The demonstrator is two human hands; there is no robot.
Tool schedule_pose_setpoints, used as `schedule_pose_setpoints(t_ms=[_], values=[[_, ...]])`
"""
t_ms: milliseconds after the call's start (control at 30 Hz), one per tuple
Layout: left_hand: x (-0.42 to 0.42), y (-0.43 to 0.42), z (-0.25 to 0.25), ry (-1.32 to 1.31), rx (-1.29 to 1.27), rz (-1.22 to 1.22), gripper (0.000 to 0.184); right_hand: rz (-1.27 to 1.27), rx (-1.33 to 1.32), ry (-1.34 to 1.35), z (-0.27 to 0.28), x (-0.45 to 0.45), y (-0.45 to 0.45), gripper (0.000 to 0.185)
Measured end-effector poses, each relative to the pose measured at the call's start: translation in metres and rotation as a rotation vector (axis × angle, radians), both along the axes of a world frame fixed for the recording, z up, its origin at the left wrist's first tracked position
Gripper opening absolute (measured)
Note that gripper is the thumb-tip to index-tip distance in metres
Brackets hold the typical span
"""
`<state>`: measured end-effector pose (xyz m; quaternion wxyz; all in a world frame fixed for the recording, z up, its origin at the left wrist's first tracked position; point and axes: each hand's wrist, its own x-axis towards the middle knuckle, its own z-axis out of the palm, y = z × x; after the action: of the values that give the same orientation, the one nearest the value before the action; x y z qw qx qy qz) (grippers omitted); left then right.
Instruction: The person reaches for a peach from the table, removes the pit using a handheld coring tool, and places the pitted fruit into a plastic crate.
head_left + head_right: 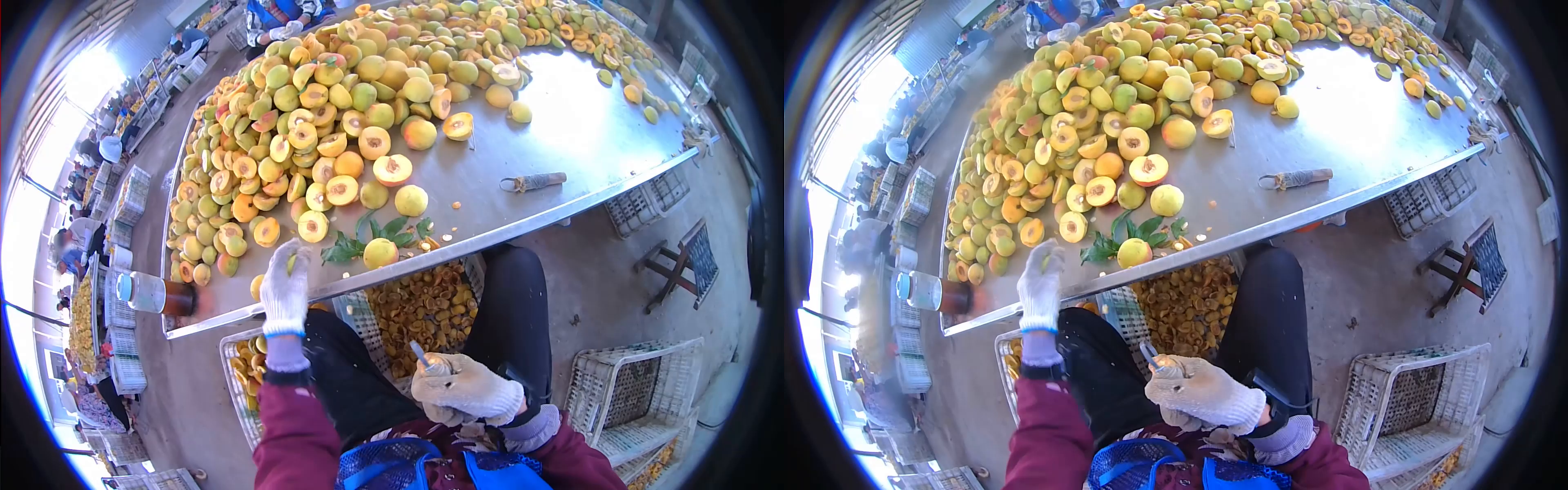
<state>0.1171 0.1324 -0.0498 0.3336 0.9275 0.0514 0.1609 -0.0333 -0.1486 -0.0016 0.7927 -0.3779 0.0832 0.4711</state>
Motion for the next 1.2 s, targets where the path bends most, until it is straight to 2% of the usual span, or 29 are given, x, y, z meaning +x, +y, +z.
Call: schedule_pose_setpoints(t_ms=[33, 100, 167, 200, 233, 300, 333, 400, 533, 567, 633, 667, 700, 767, 833, 867, 933, 1100, 1200], values=[[0.002, 0.003, 0.008, 0.189, 0.313, 0.024, 0.026, -0.001, 0.002, -0.003, 0.001, 0.0, 0.002, 0.017], [0.011, 0.016, -0.001, -0.112, 0.841, -0.179, 0.027, 0.004, -0.126, -0.055, 0.001, 0.0, 0.003, 0.015], [0.016, -0.029, 0.027, 0.019, 0.277, -0.37, 0.024, -0.016, -0.151, -0.033, 0.002, 0.003, 0.004, 0.016], [0.014, -0.039, 0.014, 0.138, -0.2, -0.577, 0.028, -0.042, -0.147, -0.041, -0.002, 0.003, 0.005, 0.016], [0.017, -0.048, 0.006, 0.14, -0.201, -0.577, 0.028, -0.067, -0.143, -0.05, -0.004, 0.004, 0.006, 0.017], [0.031, -0.064, -0.001, 0.174, 0.159, -0.738, 0.033, -0.043, -0.187, -0.058, 0.002, 0.007, 0.006, 0.017], [0.036, -0.07, 0.001, 0.172, 0.156, -0.74, 0.033, -0.022, -0.232, -0.068, 0.005, 0.009, 0.005, 0.017], [0.045, -0.08, 0.006, 0.254, 0.323, -0.553, 0.045, -0.024, -0.275, -0.091, 0.002, 0.01, 0.003, 0.018], [0.048, -0.084, 0.01, 0.294, 0.405, -0.533, 0.05, -0.048, -0.394, -0.188, -0.008, 0.005, 0.006, 0.027], [0.044, -0.083, 0.014, 0.389, 0.003, -0.479, 0.049, -0.053, -0.393, -0.189, -0.007, 0.007, 0.004, 0.027], [0.025, -0.081, 0.022, 0.565, -0.797, -0.326, 0.046, -0.005, -0.556, -0.306, -0.004, 0.009, 0.003, 0.034], [0.01, -0.08, 0.029, 0.555, -1.046, -0.368, 0.049, -0.003, -0.551, -0.3, -0.007, 0.007, 0.005, 0.034], [-0.004, -0.08, 0.03, 0.524, -1.152, -0.461, 0.058, -0.043, -0.616, -0.397, -0.012, 0.006, 0.007, 0.035], [-0.028, -0.087, 0.04, 0.594, -1.224, -0.467, 0.068, -0.082, -0.678, -0.495, -0.013, 0.004, 0.011, 0.036], [-0.048, -0.091, 0.044, 0.663, -1.323, -0.548, 0.065, -0.082, -0.862, -0.638, -0.009, 0.005, 0.013, 0.037], [-0.056, -0.093, 0.042, 0.659, -1.315, -0.55, 0.063, -0.083, -0.865, -0.633, -0.008, 0.005, 0.013, 0.037], [-0.068, -0.1, 0.043, 0.639, -1.307, -0.592, 0.061, -0.087, -1.047, -0.79, -0.004, 0.005, 0.014, 0.037], [-0.094, -0.113, 0.038, 0.545, -1.299, -0.588, 0.062, -0.157, -1.081, -0.798, 0.001, 0.0, 0.016, 0.035], [-0.11, -0.123, 0.041, 0.349, -1.145, -0.532, 0.06, -0.186, -1.065, -0.785, -0.007, -0.006, 0.021, 0.034]])
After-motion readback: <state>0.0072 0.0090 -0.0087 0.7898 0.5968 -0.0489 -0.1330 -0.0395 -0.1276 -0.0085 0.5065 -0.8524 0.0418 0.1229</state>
